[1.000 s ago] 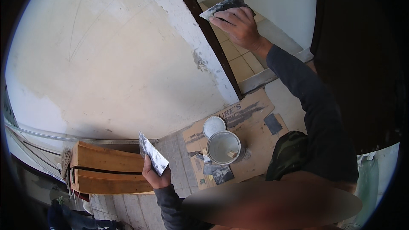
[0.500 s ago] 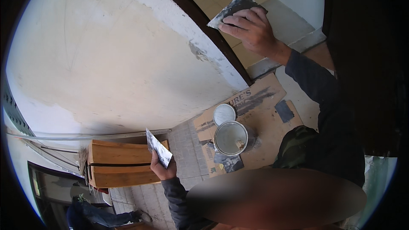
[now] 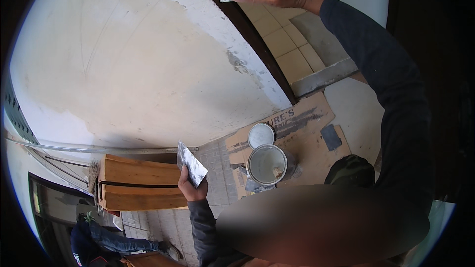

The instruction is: The person scoops plaster from a bucket with a small trowel and applies it to a wall using a larger trowel. They repeatedly smooth the plaster along the wall surface and near a door frame, working in a small area.

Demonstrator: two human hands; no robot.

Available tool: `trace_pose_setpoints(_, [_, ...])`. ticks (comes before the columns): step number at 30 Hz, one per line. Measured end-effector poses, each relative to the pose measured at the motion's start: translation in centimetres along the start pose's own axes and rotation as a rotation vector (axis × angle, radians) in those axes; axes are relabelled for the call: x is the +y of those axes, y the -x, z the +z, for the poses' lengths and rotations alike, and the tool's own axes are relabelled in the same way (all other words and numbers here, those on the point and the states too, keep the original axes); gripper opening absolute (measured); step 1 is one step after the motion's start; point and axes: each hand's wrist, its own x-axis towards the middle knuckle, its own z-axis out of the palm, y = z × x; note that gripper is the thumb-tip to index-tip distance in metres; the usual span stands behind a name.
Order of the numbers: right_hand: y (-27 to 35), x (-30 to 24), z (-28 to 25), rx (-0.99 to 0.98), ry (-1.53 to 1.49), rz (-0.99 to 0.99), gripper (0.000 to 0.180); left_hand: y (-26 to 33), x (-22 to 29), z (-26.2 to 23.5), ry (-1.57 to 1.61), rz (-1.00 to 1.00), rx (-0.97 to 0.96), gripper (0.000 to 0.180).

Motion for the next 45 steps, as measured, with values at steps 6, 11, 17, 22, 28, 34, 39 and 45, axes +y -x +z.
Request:
trace_pose_setpoints(6, [-1.8,-0.6,-1.3,-0.107,0.059,-0.044,0.016,-0.2,-0.1,0.0,0.014,-0.046,-0.027,0.034])
trace_pose_setpoints(11, [-2.6,-2.2,-2.9,-0.157,-0.021,0.011,0.016,0.0,0.0,-0.2,0.037,-0.024,-0.060,0.036])
trace_pose_setpoints(17, [-2.8,-2.1,-1.1,-0.207,0.073,0.008,0.022,0.4,0.1,0.5,0.059,-0.006,-0.053,0.037])
trace_pose_setpoints(22, [-1.6,-2.2,-0.5,-0.276,0.106,-0.044,0.026,1.3,0.4,1.3,0.057,-0.005,-0.048,0.036])
trace_pose_setpoints(28, [-1.4,-1.8,0.1,-0.228,0.144,-0.067,0.022,1.9,0.7,2.0,0.062,0.010,-0.093,0.034])
trace_pose_setpoints(34, [-2.4,-2.8,-0.3,-0.309,0.087,-0.029,0.021,2.2,1.0,2.4,0.068,0.027,-0.060,0.034])
trace_pose_setpoints(39, [-2.9,-3.5,-0.8,-0.335,0.120,0.004,0.021,2.3,1.3,2.6,0.068,0.008,-0.080,0.034])
trace_pose_setpoints(45, [1.7,-8.9,-7.5,-0.336,-0.074,0.568,0.032,3.0,1.4,2.0,0.072,0.055,-0.092,0.034])
